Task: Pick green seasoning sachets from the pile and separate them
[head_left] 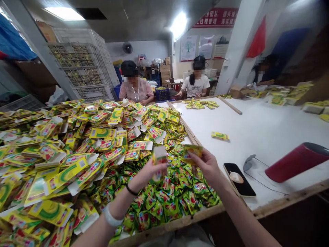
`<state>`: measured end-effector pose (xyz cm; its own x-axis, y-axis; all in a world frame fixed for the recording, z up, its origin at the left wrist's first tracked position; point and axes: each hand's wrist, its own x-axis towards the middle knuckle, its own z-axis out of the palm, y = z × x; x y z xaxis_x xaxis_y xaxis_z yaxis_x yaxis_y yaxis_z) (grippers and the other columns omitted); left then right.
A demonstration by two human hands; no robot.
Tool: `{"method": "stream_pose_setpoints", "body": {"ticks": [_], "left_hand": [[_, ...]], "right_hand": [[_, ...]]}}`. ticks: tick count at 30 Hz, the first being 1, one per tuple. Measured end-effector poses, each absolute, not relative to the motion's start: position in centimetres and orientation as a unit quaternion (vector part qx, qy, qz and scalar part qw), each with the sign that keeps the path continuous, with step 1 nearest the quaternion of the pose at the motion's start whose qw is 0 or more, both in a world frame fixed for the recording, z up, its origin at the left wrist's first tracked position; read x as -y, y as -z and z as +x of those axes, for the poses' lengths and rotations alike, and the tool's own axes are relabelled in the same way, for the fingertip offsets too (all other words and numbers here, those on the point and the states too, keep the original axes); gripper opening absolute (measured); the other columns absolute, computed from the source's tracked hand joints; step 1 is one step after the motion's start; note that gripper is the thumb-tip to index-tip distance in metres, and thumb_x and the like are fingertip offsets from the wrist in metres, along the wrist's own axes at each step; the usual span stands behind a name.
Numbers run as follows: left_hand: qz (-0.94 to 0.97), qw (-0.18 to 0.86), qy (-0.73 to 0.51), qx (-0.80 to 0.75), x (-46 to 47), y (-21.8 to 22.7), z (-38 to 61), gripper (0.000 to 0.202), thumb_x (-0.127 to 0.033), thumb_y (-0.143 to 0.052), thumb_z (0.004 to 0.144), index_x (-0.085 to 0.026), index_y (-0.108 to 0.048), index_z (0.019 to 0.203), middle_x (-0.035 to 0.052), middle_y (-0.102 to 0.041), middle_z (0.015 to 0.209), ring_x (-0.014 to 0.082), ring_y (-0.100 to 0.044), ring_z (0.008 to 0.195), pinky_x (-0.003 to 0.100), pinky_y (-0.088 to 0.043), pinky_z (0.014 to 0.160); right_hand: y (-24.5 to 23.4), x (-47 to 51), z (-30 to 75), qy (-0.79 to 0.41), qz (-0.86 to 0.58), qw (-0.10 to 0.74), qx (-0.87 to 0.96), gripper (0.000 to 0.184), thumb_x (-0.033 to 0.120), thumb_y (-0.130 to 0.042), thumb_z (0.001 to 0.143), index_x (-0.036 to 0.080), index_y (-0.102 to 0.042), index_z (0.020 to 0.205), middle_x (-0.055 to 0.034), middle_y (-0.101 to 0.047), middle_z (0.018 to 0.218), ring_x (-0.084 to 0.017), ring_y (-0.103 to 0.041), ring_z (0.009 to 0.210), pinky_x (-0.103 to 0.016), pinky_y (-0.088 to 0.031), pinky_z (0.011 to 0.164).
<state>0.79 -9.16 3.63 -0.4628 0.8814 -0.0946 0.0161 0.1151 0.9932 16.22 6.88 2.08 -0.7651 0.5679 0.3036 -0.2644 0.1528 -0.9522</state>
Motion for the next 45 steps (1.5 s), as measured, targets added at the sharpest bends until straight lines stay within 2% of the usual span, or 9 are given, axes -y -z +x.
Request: {"method": "stream_pose_setpoints", "body": {"ticks": [6, 12, 17, 22, 27, 31, 35, 39, 45], "left_hand": [[0.322, 0.436, -0.603, -0.585, 9.1, -3.0, 6.2, 0.032, -0.027, -0.072, 0.061, -0.015, -0.053, 0.083, -0.0031, -0.054, 0.066, 0.0090, -0.050, 0.056, 0.023, -0.044, 0.057], [0.401, 0.425, -0.509, -0.632, 10.2, -1.7, 6.1, 0.020, -0.017, -0.064, 0.062, -0.014, -0.055, 0.080, -0.0036, -0.053, 0.066, 0.0093, -0.046, 0.058, 0.022, -0.039, 0.054], [0.425, 0.482, -0.468, -0.607, 11.1, -0.8, 6.4, 0.019, -0.015, -0.060, 0.066, -0.014, -0.053, 0.083, -0.0055, -0.047, 0.065, 0.0079, -0.040, 0.058, 0.021, -0.038, 0.055], [0.425, 0.507, -0.477, -0.578, 11.8, -0.5, 7.0, 0.061, -0.009, -0.068, 0.058, -0.020, -0.048, 0.114, 0.0001, -0.056, 0.096, 0.0165, -0.053, 0.090, 0.027, -0.044, 0.078], [0.427, 0.516, -0.473, -0.572, 10.8, 0.7, 6.9, 0.093, -0.016, -0.070, 0.062, -0.023, -0.021, 0.140, 0.0089, -0.053, 0.123, 0.0227, -0.054, 0.107, 0.035, -0.044, 0.090], [0.464, 0.294, -0.449, -0.705, 7.8, 2.6, 3.5, 0.067, -0.031, -0.060, 0.077, -0.020, -0.031, 0.137, 0.0122, -0.052, 0.126, 0.0234, -0.051, 0.114, 0.037, -0.040, 0.097], [0.370, 0.082, -0.344, -0.859, 4.5, 4.9, -0.3, 0.054, -0.022, -0.060, 0.073, -0.010, -0.047, 0.124, 0.0218, -0.052, 0.122, 0.0347, -0.043, 0.122, 0.052, -0.029, 0.102], [0.336, 0.103, -0.386, -0.853, 4.2, 5.7, -2.1, 0.047, -0.016, -0.056, 0.073, -0.009, -0.053, 0.119, 0.0207, -0.062, 0.102, 0.0365, -0.054, 0.108, 0.055, -0.035, 0.094], [0.283, 0.195, -0.571, -0.746, 7.4, 4.5, -0.9, 0.043, -0.038, -0.053, 0.081, -0.013, -0.049, 0.115, 0.0149, -0.063, 0.112, 0.0229, -0.062, 0.098, 0.035, -0.051, 0.080]], "right_hand": [[-4.7, -3.7, 15.0, -0.556, -0.004, 0.350, 0.754, 0.013, 0.025, -0.059, 0.085, 0.021, -0.059, 0.097, -0.0028, -0.059, 0.090, -0.014, -0.058, 0.080, -0.027, -0.049, 0.068], [-5.3, -3.3, 17.5, -0.277, 0.036, 0.125, 0.952, 0.019, 0.007, -0.048, 0.084, 0.019, -0.063, 0.088, -0.0028, -0.052, 0.084, -0.012, -0.053, 0.070, -0.024, -0.042, 0.063], [-5.1, -3.2, 18.9, -0.377, 0.033, 0.105, 0.920, 0.015, 0.014, -0.054, 0.085, 0.020, -0.060, 0.098, -0.0024, -0.060, 0.087, -0.013, -0.057, 0.077, -0.023, -0.043, 0.069], [-2.8, -2.5, 20.6, -0.429, 0.054, 0.114, 0.895, 0.021, 0.021, -0.044, 0.093, 0.018, -0.064, 0.085, -0.0025, -0.062, 0.080, -0.012, -0.056, 0.076, -0.022, -0.043, 0.071], [-1.5, -2.7, 21.4, -0.431, 0.043, 0.064, 0.899, 0.022, 0.024, -0.041, 0.094, 0.019, -0.061, 0.090, -0.0032, -0.062, 0.089, -0.014, -0.057, 0.082, -0.025, -0.044, 0.075], [-1.4, -9.1, 20.0, -0.300, -0.092, 0.237, 0.919, 0.024, 0.028, -0.040, 0.093, 0.020, -0.062, 0.088, -0.0070, -0.063, 0.092, -0.018, -0.059, 0.078, -0.029, -0.047, 0.068], [-1.5, -15.5, 17.5, -0.095, -0.265, 0.332, 0.900, 0.040, 0.037, -0.046, 0.088, 0.018, -0.051, 0.123, -0.0155, -0.049, 0.131, -0.027, -0.061, 0.087, -0.037, -0.048, 0.065], [0.1, -13.9, 15.8, -0.332, -0.229, 0.297, 0.865, 0.044, 0.041, -0.057, 0.082, 0.022, -0.054, 0.121, -0.0108, -0.063, 0.107, -0.020, -0.060, 0.069, -0.035, -0.049, 0.065], [4.0, -5.5, 12.8, -0.613, -0.190, 0.229, 0.732, 0.046, 0.048, -0.064, 0.076, 0.020, -0.054, 0.111, -0.0013, -0.064, 0.078, -0.017, -0.062, 0.064, -0.027, -0.051, 0.050]]}}
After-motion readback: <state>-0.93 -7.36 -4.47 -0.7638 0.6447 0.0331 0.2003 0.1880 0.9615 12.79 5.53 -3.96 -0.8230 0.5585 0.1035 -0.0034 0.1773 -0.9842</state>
